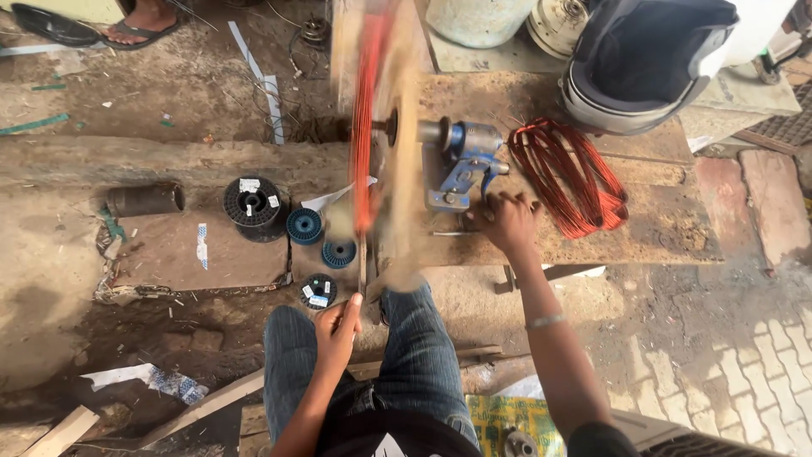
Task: Winding copper wire onto a spool or coil using a hand-cranked machine.
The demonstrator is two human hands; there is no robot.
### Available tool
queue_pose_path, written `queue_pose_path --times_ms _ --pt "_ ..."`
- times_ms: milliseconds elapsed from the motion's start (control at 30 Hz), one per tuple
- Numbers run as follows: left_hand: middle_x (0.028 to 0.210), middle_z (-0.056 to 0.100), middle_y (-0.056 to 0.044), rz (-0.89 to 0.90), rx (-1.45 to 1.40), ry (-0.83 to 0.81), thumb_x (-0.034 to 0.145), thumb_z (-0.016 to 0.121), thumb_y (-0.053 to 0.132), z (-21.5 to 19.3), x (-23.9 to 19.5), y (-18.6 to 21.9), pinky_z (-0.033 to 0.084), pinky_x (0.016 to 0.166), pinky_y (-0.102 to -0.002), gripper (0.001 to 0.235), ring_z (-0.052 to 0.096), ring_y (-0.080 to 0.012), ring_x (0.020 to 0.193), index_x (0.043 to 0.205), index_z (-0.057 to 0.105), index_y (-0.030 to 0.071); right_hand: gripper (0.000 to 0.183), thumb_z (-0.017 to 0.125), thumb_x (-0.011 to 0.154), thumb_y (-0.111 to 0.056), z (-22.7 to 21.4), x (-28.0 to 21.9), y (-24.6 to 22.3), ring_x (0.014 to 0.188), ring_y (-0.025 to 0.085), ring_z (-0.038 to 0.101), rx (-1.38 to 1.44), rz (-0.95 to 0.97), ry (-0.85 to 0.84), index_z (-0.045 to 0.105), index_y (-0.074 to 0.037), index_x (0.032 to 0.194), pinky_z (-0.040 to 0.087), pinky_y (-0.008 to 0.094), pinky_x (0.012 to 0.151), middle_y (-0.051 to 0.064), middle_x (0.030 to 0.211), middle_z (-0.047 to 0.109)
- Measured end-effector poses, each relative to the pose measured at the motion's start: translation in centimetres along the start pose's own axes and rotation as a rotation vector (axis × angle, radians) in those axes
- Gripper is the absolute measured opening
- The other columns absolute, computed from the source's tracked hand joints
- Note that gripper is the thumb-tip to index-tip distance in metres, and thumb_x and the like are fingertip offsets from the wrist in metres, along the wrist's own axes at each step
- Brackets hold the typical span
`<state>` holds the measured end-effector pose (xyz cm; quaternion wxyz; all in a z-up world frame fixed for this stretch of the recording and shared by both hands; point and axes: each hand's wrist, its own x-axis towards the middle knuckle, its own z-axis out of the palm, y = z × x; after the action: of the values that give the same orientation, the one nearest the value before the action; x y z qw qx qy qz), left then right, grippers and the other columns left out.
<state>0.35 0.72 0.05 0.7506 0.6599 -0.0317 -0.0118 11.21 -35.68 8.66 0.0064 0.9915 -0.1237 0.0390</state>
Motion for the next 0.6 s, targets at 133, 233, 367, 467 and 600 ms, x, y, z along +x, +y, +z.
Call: queue_pose_path --times_ms 133,233,367,467,600 --pt "0.046 0.045 0.003 0.008 -0.058 -0.013 0.101 0.062 0.03 0.1 -0.2 0.7 0.024 0.042 -0.027 0.055 0.034 -0.0041 0.039 0.053 0.052 0.007 0.032 0.077 0.088 -0.048 -3.9 -4.6 0.3 0.113 0.027 0.06 -0.034 -0.068 0.059 0.077 -0.021 0.104 0.034 0.062 0.104 0.001 0.108 0.074" --pt "0.046 0.043 0.002 -0.071 -0.042 0.018 0.101 0.063 0.031 0.1 -0.4 0.4 0.023 0.043 -0.028 0.054 0.034 -0.0045 0.041 0.054 0.052 0.006 0.011 0.08 0.089 -0.037 -7.3 -5.8 1.3 0.108 0.019 0.06 -0.042 -0.15 0.366 0.079 -0.027 0.093 0.032 0.049 0.109 -0.009 0.095 0.076" --pt "0.047 0.045 0.003 -0.029 -0.027 0.005 0.101 0.063 0.031 0.1 -0.5 0.0 0.025 0.043 -0.027 0.054 0.035 -0.0046 0.041 0.054 0.053 0.007 0.008 0.084 0.095 -0.025 -13.1 -2.5 1.5 0.089 0.015 0.056 -0.085 -0.252 0.557 0.08 -0.027 0.089 0.033 0.037 0.096 -0.008 0.081 0.07" --pt "0.046 0.047 0.003 -0.036 -0.009 0.003 0.1 0.063 0.031 0.0 -0.9 0.6 0.026 0.042 -0.027 0.054 0.037 -0.0049 0.04 0.053 0.053 0.007 0.005 0.083 0.091 -0.022 -15.1 1.9 1.2 0.085 0.016 0.058 0.028 -0.226 0.535 0.081 -0.026 0.093 0.035 0.036 0.089 -0.004 0.083 0.068" --pt "0.047 0.042 0.001 -0.008 -0.084 -0.015 0.102 0.063 0.027 0.1 -0.8 -1.6 0.023 0.043 -0.027 0.055 0.031 -0.0051 0.041 0.053 0.047 0.007 0.028 0.089 0.069 -0.027 -15.7 8.7 -0.1 0.087 0.021 0.062 0.054 -0.071 0.451 0.081 -0.024 0.096 0.038 0.042 0.076 -0.005 0.087 0.076"
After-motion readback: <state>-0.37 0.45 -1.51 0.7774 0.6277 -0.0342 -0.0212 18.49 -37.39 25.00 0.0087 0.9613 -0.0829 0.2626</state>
